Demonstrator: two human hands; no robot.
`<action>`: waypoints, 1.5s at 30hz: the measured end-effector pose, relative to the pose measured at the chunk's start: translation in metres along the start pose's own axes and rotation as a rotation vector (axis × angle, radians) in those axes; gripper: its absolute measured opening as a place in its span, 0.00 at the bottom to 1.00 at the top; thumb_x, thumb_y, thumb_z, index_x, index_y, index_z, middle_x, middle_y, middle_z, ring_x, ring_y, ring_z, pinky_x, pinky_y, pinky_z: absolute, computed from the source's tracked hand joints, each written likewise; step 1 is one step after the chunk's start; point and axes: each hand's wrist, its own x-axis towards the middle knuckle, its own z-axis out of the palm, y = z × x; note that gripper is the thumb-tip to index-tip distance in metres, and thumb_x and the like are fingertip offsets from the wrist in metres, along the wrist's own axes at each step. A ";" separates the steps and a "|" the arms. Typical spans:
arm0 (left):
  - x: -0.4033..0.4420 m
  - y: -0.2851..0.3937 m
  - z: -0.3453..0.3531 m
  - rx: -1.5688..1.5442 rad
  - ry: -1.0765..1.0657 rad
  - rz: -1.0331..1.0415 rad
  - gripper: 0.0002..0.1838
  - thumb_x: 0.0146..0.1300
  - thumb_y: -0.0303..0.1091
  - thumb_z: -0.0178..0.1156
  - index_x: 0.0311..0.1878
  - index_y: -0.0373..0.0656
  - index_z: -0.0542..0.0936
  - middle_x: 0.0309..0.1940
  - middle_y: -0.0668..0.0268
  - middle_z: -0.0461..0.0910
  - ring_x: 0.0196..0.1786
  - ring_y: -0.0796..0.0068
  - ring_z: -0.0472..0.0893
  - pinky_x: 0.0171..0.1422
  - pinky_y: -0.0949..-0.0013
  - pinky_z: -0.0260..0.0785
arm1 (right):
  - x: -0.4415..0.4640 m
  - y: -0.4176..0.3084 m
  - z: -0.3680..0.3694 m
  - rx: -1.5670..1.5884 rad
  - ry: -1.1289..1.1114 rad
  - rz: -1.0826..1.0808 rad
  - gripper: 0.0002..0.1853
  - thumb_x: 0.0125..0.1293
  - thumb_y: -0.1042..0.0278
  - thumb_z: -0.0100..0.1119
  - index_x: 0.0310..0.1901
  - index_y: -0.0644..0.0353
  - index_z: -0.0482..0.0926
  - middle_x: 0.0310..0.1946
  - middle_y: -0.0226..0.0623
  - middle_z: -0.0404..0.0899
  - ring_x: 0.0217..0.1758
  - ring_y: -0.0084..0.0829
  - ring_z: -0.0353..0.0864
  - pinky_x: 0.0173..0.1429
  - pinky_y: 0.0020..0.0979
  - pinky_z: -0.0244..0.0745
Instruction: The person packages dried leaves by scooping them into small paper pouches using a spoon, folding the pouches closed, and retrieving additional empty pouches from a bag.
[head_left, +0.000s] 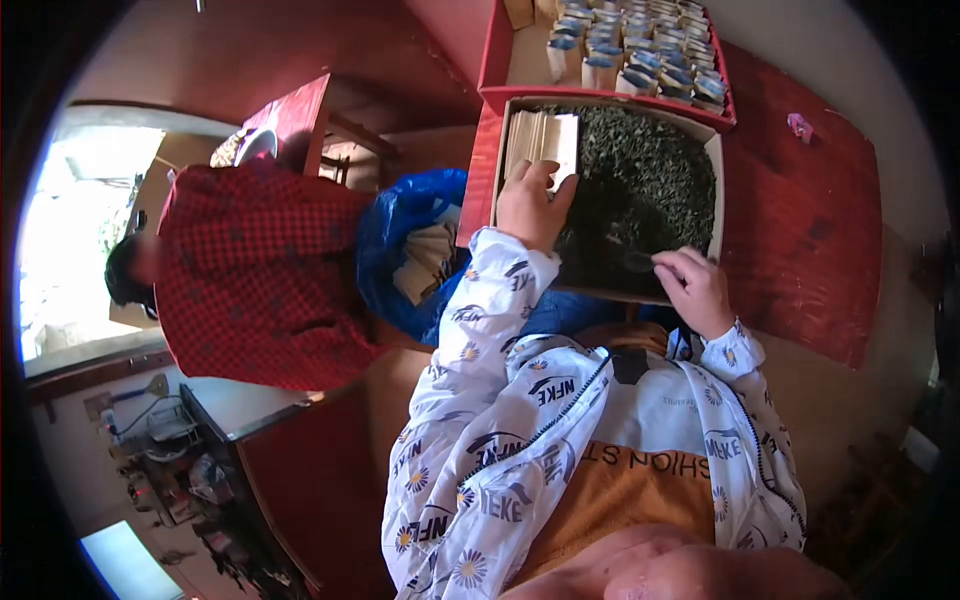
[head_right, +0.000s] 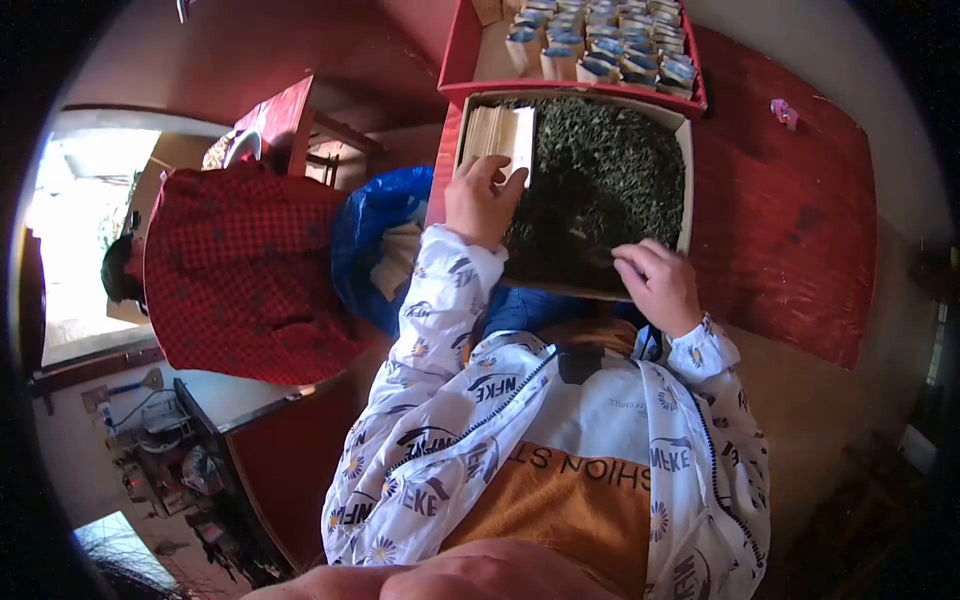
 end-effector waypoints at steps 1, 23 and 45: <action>0.007 0.002 0.009 0.000 -0.003 0.011 0.17 0.58 0.39 0.75 0.44 0.37 0.84 0.35 0.57 0.83 0.34 0.59 0.85 0.41 0.59 0.78 | 0.002 -0.001 -0.001 -0.015 0.007 -0.031 0.06 0.67 0.72 0.66 0.43 0.59 0.86 0.35 0.40 0.84 0.34 0.42 0.86 0.37 0.37 0.79; 0.004 -0.026 0.014 0.084 0.065 -0.042 0.22 0.49 0.26 0.74 0.48 0.39 0.78 0.50 0.49 0.76 0.56 0.43 0.77 0.61 0.52 0.73 | -0.003 0.010 -0.002 0.079 0.072 -0.116 0.05 0.66 0.72 0.67 0.43 0.58 0.85 0.34 0.38 0.84 0.34 0.43 0.85 0.37 0.40 0.80; -0.025 0.027 0.056 0.112 -0.366 0.568 0.32 0.47 0.24 0.73 0.60 0.38 0.80 0.55 0.53 0.77 0.56 0.51 0.78 0.63 0.50 0.70 | -0.012 0.025 0.017 0.020 0.200 -0.126 0.08 0.67 0.62 0.61 0.34 0.56 0.82 0.32 0.40 0.82 0.38 0.45 0.85 0.41 0.47 0.78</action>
